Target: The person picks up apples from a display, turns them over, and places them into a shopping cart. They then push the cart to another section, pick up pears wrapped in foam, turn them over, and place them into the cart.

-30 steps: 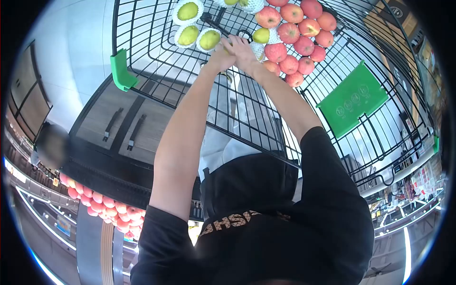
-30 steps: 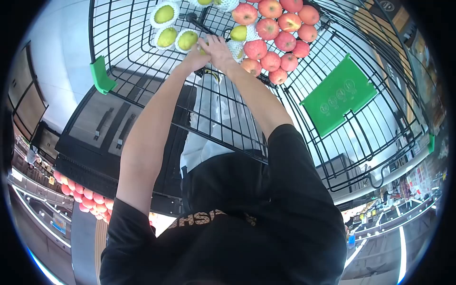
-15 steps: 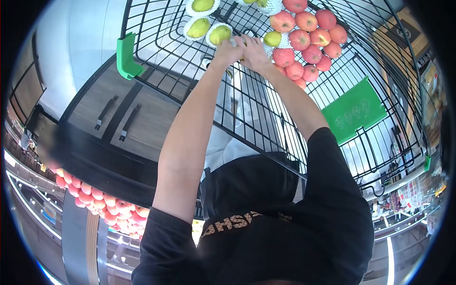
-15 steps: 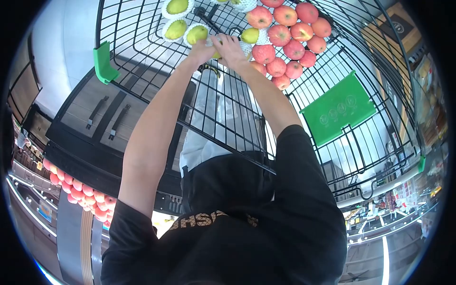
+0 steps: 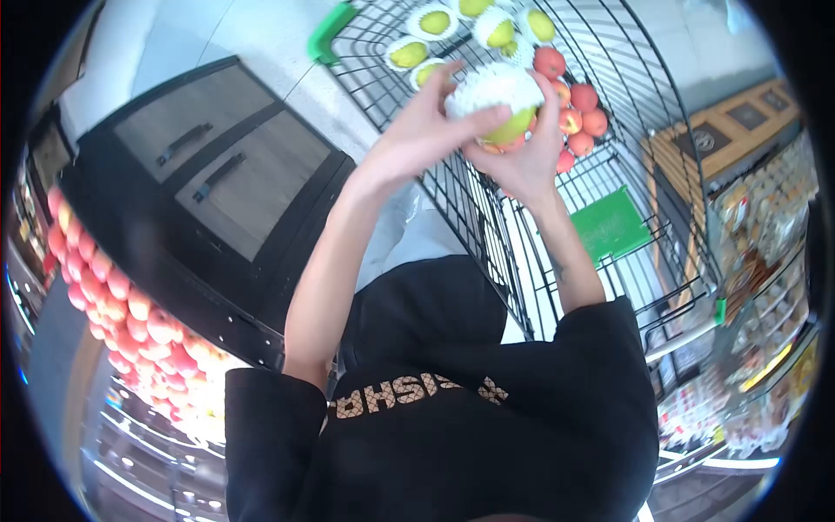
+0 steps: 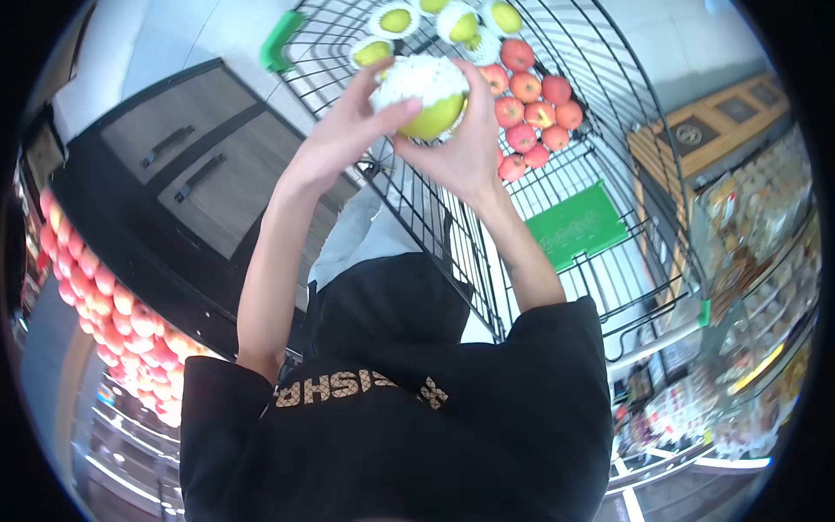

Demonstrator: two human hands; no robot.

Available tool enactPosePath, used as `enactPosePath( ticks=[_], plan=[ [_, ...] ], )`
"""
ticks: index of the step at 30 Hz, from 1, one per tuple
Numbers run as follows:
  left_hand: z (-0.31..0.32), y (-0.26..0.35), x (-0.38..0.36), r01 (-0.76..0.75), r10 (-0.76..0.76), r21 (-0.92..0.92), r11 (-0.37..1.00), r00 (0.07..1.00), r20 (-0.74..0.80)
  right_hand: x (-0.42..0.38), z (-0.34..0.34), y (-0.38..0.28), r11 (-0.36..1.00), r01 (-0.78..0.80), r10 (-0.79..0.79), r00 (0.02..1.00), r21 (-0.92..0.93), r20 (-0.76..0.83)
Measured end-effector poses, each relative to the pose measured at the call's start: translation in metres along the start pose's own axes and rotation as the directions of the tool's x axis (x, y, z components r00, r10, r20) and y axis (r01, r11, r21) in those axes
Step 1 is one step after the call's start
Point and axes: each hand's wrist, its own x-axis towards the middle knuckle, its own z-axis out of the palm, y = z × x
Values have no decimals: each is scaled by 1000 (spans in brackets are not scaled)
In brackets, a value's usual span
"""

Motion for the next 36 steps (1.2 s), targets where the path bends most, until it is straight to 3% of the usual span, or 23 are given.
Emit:
enactPosePath(
  ticks=[1, 3, 4, 7, 11, 13, 15, 17, 19, 21, 23, 24, 25, 27, 28, 29, 30, 31, 33, 34, 35, 36],
  plan=[
    [-9, 8, -29, 57, -22, -274, 960, 991, 130, -6, 2, -25, 995, 79, -80, 997, 63, 3],
    [-28, 16, -88, -73, 139, -453, 888, 984, 113, -19, 15, -60, 929, 341, -344, 939, 141, -7],
    [-40, 13, -112, -110, 193, -518, 848, 975, 110, -26, 24, -81, 868, 473, -476, 879, 150, -19],
    [-68, -7, -191, -245, 285, -592, 768, 958, -27, -59, 57, -134, 732, 650, -673, 737, 204, 68],
    [-90, -54, -304, -527, 389, -533, 662, 849, -357, -124, 110, -195, 576, 698, -815, 532, 425, 230],
    [-93, -83, -357, -620, 352, -510, 597, 773, -527, -162, 132, -232, 607, 607, -795, 462, 514, 393],
    [-85, -118, -404, -724, 326, -307, 618, 591, -738, -191, 147, -255, 607, 490, -790, 291, 625, 540],
    [-77, -133, -448, -754, 215, -281, 594, 486, -847, -229, 164, -284, 572, 610, -773, 178, 549, 608],
    [-72, -154, -484, -630, 118, -96, 770, 289, -950, -264, 186, -300, 560, 569, -763, 72, 602, 642],
    [-68, -167, -500, -636, 89, -108, 764, 270, -959, -279, 197, -305, 567, 550, -746, 26, 614, 666],
    [-60, -185, -525, -697, 51, -80, 713, 165, -985, -302, 215, -313, 584, 522, -710, -43, 622, 703],
    [-55, -193, -534, -778, 14, -86, 622, 121, -993, -313, 224, -306, 679, 400, -666, -16, 615, 746],
    [-46, -213, -545, -823, -46, -40, 567, 17, -999, -339, 233, -303, 882, -107, -464, -25, 459, 886],
    [-38, -238, -550, -765, -1, 90, 638, -117, -993, -355, 239, -314, 919, -353, -231, -120, 176, 966],
    [-34, -246, -551, -677, 4, 115, 727, -163, -987, -365, 243, -314, 923, -344, -230, -140, 170, 963],
    [-31, -250, -551, -579, 15, 135, 804, -206, -978, -375, 246, -312, 878, -477, -134, -195, 25, 972],
    [-29, -250, -550, -525, -55, 82, 847, -240, -969, -382, 248, -310, 800, -587, -38, -262, -127, 964],
    [-28, -248, -553, -533, -71, 77, 843, -251, -965, -386, 249, -308, 808, -572, -28, -275, -140, 961],
    [-33, -243, -565, -193, -45, 25, 981, -349, -936, -393, 255, -306, 694, -576, 102, -515, -432, 851],
    [-34, -243, -568, -90, -40, -9, 996, -348, -937, -395, 258, -301, 648, -570, 116, -582, -506, 805],
    [-34, -244, -570, -99, -51, -17, 995, -355, -933, -396, 260, -300, 653, -558, 126, -587, -513, 800],
    [-34, -245, -572, -114, -76, -41, 993, -323, -943, -398, 262, -299, 566, -579, 129, -641, -587, 757]
  ],
)
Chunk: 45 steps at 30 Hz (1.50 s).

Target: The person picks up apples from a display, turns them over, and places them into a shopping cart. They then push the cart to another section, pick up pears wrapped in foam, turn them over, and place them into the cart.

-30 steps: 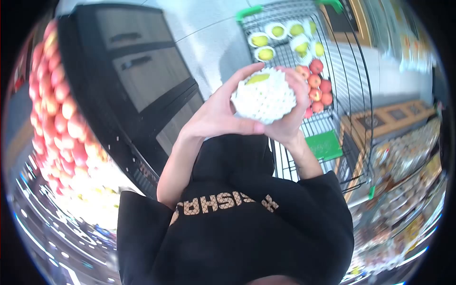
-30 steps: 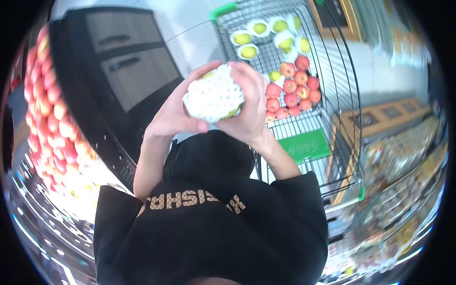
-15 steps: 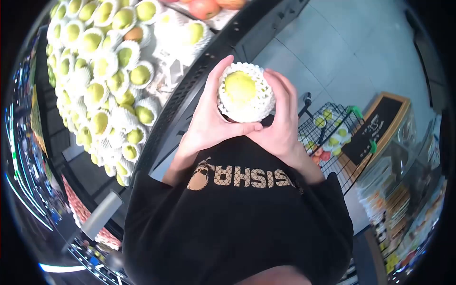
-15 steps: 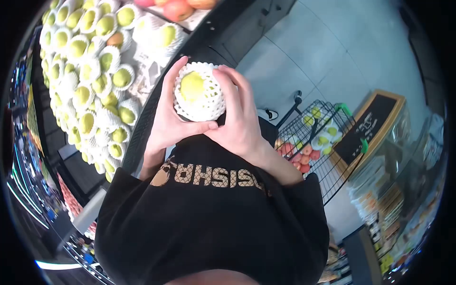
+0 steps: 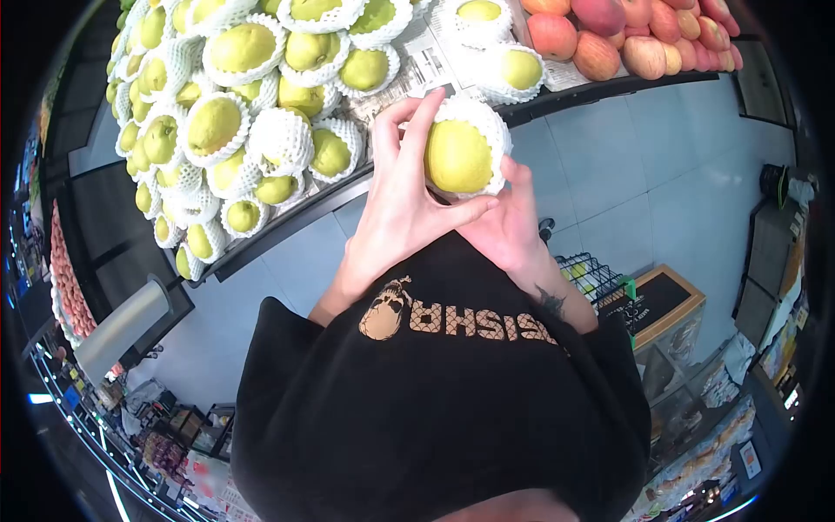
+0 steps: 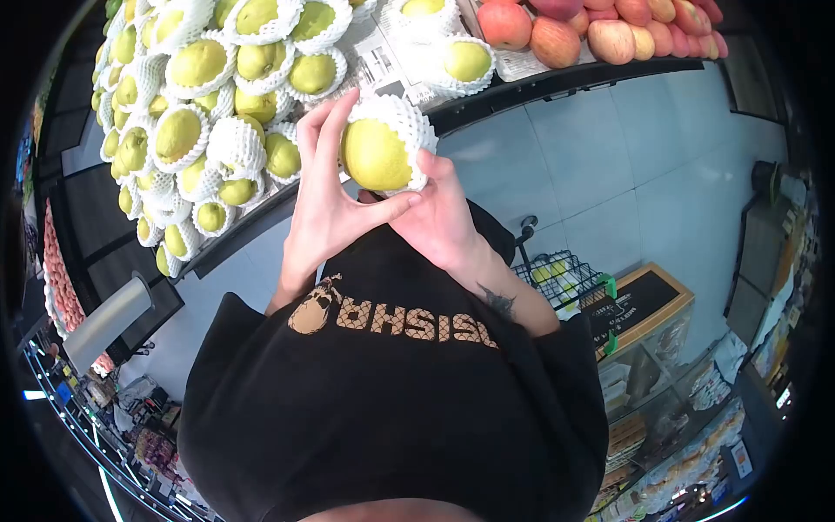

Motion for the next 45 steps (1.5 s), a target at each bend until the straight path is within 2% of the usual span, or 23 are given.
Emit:
enactPosePath(
  ticks=[1, 5, 8, 9, 10, 11, 13, 14, 15, 17, 18, 19, 21, 23, 25, 28, 32, 35, 37, 39, 42, 43, 45],
  plan=[
    [-1, 0, 1, 25, -25, -6, 1000, 999, 33, 1, 0, 0, 993, -55, 51, 998, 102, 42],
    [-1, -1, 5, -35, 33, 35, 999, 998, 49, 3, 6, 0, 996, -26, 27, 1000, 86, -10],
    [2, -9, 10, -111, 112, -48, 993, 994, 6, 4, 1, -3, 997, 63, -64, 998, -51, -21],
    [3, -15, 10, -218, 216, -36, 975, 975, -50, 4, 3, -4, 887, 266, -289, 957, -378, -4],
    [4, -22, 11, -324, 320, -19, 946, 942, -102, 5, 5, -5, 635, 417, -483, 871, -650, 86],
    [10, -33, 13, -326, 323, -19, 945, 941, -97, 8, 7, -6, 635, 419, -488, 869, -648, 84],
    [24, -56, 13, -439, 411, -50, 897, 871, -270, 16, 10, -6, 164, 625, -668, 640, -763, 381],
    [26, -57, 16, -451, 403, -97, 887, 860, -312, 16, 8, -7, -11, 532, -667, 627, -847, 402],
    [27, -56, 16, -456, 409, -98, 885, 859, -308, 19, 10, -9, -13, 533, -673, 621, -846, 402],
    [25, -52, 16, -158, 171, 73, 985, 959, -225, 33, 11, -17, -306, 314, -632, 639, -899, 439],
    [29, -56, 19, -75, 92, 92, 993, 975, -201, 45, 7, -19, -295, 259, -636, 665, -920, 391],
    [35, -63, 21, -80, 98, 93, 992, 975, -198, 55, 0, -22, -295, 258, -641, 661, -920, 391],
    [44, -76, 24, 46, -29, 101, 994, 985, -170, 74, -14, -26, -408, 237, -552, 706, -882, 445],
    [43, -79, 26, 33, -23, 81, 996, 993, -120, 84, -18, -30, -429, 201, -539, 725, -881, 428],
    [44, -79, 25, 69, -67, 32, 997, 996, -50, 91, -24, -31, -535, 186, -465, 749, -824, 471],
    [44, -85, 22, 129, -129, 51, 990, 992, 2, 95, -20, -30, -567, 176, -412, 785, -805, 462],
    [39, -79, 18, 81, -82, 52, 995, 997, 14, 91, -18, -25, -584, 134, -455, 763, -801, 459],
    [46, -66, 9, -32, 38, 176, 984, 999, -26, 71, -14, -27, -568, 233, -510, 654, -789, 560],
    [57, -60, -1, -114, 120, 157, 981, 992, -27, 51, -24, -17, -614, 157, -568, 592, -774, 572],
    [71, -51, -7, -366, 378, 136, 921, 922, -77, 19, -31, -13, -592, 215, -656, 431, -777, 619],
    [98, -46, -4, -537, 614, -342, 771, 770, 173, -38, -52, 4, -466, 101, -770, 442, -879, 459],
    [105, -38, -1, -454, 547, -307, 836, 722, 423, -53, -63, 12, -368, 101, -836, 400, -924, 376],
    [143, -5, -2, -207, 476, -466, 861, 650, 592, -92, -80, 21, -233, 20, -963, 135, -972, 233]
  ],
)
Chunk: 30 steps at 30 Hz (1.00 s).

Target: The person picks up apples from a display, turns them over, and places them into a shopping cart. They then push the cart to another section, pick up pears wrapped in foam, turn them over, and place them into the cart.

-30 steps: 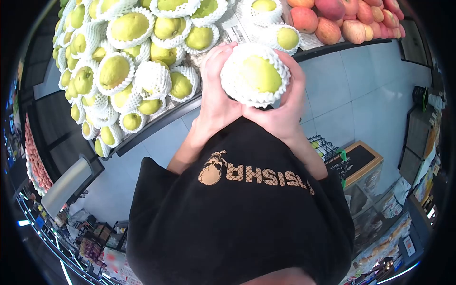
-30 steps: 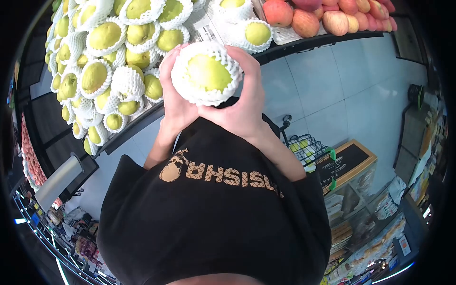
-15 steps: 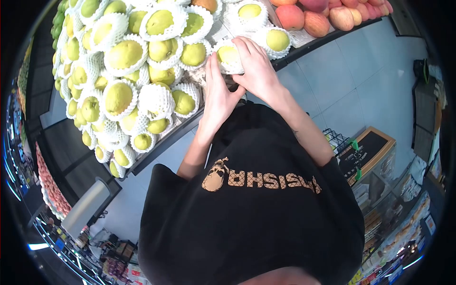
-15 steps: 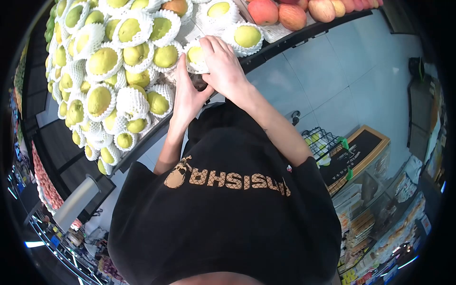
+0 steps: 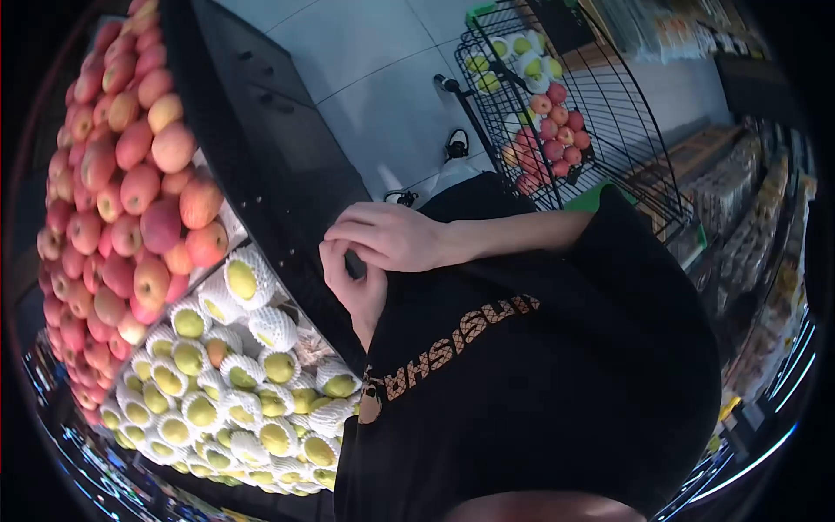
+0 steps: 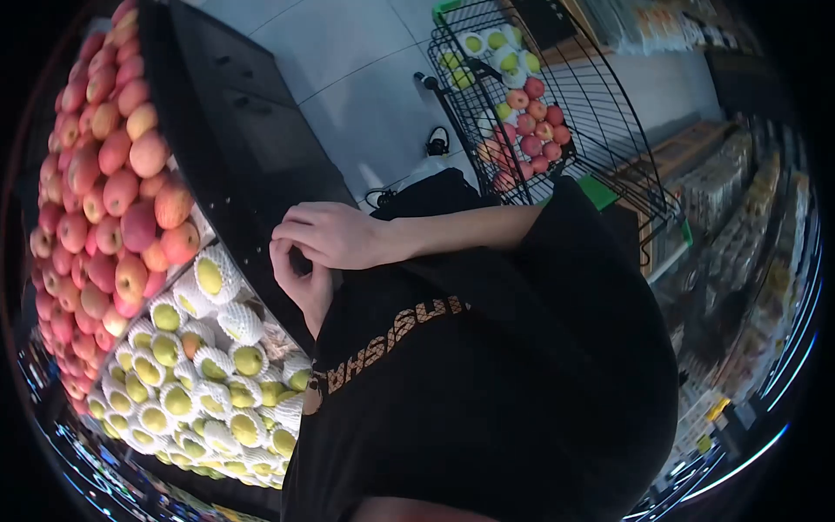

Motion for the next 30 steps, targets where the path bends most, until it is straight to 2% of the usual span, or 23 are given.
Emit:
enactPosePath(
  ticks=[2, 3, 4, 5, 6, 8, 9, 10, 11, 12, 14, 16, 17, 18, 19, 20, 22, 23, 26, 27, 30],
  plan=[
    [40, 20, 41, -81, 75, 9, 997, 961, 267, -14, -46, 9, 964, -264, 264, 955, 16, -134],
    [67, 24, 56, -112, 118, -37, 993, 921, 371, -24, -68, 20, 968, -249, 249, 928, 35, -277],
    [96, 30, 75, -144, 151, -55, 988, 831, 535, -37, -93, 29, 938, -345, 333, 881, 25, -335],
    [133, 34, 89, -204, 225, -107, 973, 749, 623, -52, -120, 40, 893, -449, 425, 814, 35, -395],
    [170, 44, 98, -229, 234, -105, 968, 663, 711, -76, -147, 61, 880, -474, 422, 780, 4, -463],
    [243, 53, 118, -444, 304, -81, 892, 457, 836, -131, -196, 110, 815, -578, 448, 598, 29, -665],
    [280, 52, 124, -555, 298, -53, 830, 361, 884, -164, -220, 138, 712, -700, 514, 472, 49, -716],
    [318, 43, 131, -561, 283, -57, 826, 325, 903, -203, -235, 173, 612, -785, 561, 345, 97, -753],
    [359, 28, 136, -627, 273, -68, 776, 237, 933, -232, -249, 197, 444, -889, 654, 232, 116, -720],
    [400, 11, 140, -685, 254, -82, 724, 154, 955, -260, -256, 222, 437, -888, 662, 210, 142, -719],
    [477, -32, 147, -768, -7, 35, 639, 40, 999, -311, -252, 279, 275, -961, 689, 170, 37, -705],
    [532, -86, 152, -839, -205, 127, 529, 19, 979, -338, -236, 325, 251, -966, 741, 150, 63, -655],
    [551, -109, 152, -834, -237, 132, 536, 2, 972, -338, -224, 340, 168, -986, 786, 150, -27, -599],
    [565, -129, 153, -875, -342, 207, 437, 51, 938, -337, -209, 353, 93, -988, 830, 143, -120, -538],
    [578, -148, 151, -907, -426, 267, 326, 111, 898, -339, -200, 364, 89, -990, 844, 131, -105, -520],
    [587, -164, 149, -907, -447, 270, 324, 104, 889, -339, -190, 375, 130, -973, 828, 212, -190, -520],
    [594, -195, 144, -945, -388, 230, 231, 127, 913, -338, -166, 393, 210, -914, 783, 369, -347, -500],
    [596, -207, 141, -958, -403, 234, 165, 150, 903, -341, -154, 407, 195, -904, 745, 389, -381, -541],
    [599, -228, 136, -945, -522, 242, 219, 95, 847, -336, -154, 416, 192, -893, 815, 376, -407, -440],
    [597, -235, 133, -946, -507, 227, 233, 82, 858, -336, -151, 421, 178, -897, 823, 362, -406, -438],
    [590, -248, 123, -953, -378, 242, 181, 160, 912, -333, -151, 419, 107, -876, 825, 342, -470, -450]
  ],
)
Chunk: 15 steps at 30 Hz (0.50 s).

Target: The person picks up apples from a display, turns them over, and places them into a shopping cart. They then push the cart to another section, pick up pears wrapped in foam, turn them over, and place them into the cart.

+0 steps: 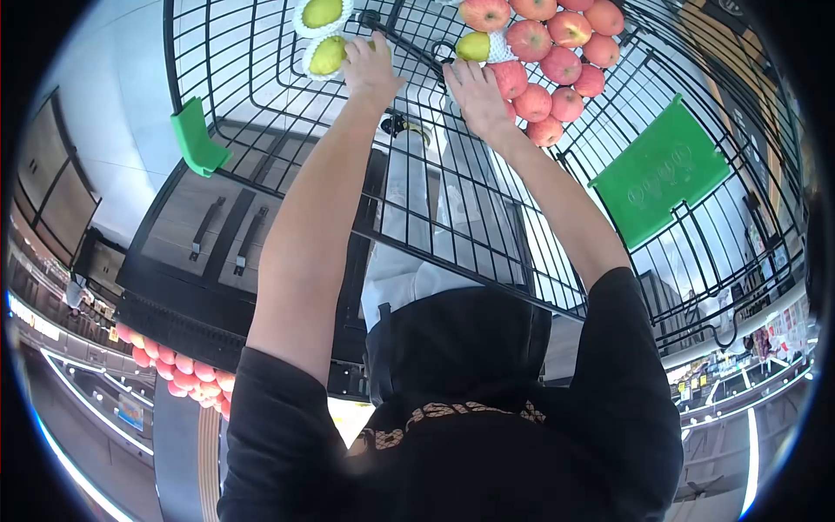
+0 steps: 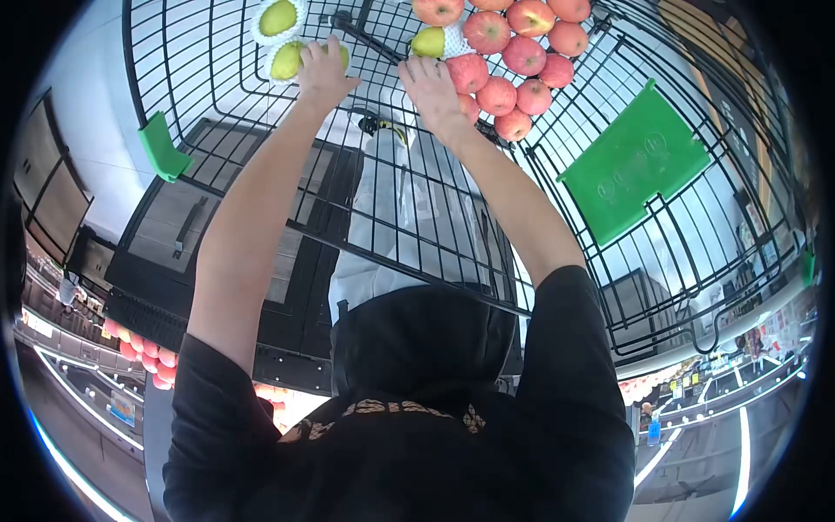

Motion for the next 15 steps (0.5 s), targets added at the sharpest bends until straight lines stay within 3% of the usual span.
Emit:
enactPosePath(
  ticks=[4, 10, 14, 15],
  plan=[
    [10, 3, 11, 36, -37, 88, 995, 999, 2, 0, 0, -1, 994, 14, -4, 996, -104, 92],
    [20, 3, 16, -40, 29, 265, 964, 999, 45, 4, -1, -5, 983, 24, 3, 990, -183, 143],
    [19, 6, 15, -24, 15, 266, 964, 999, 39, 5, 2, -6, 982, 9, 14, 993, -190, 117],
    [20, 5, 16, -24, 16, 267, 963, 999, 31, 3, -2, -6, 998, -17, 24, 993, -61, 113]
  ],
)
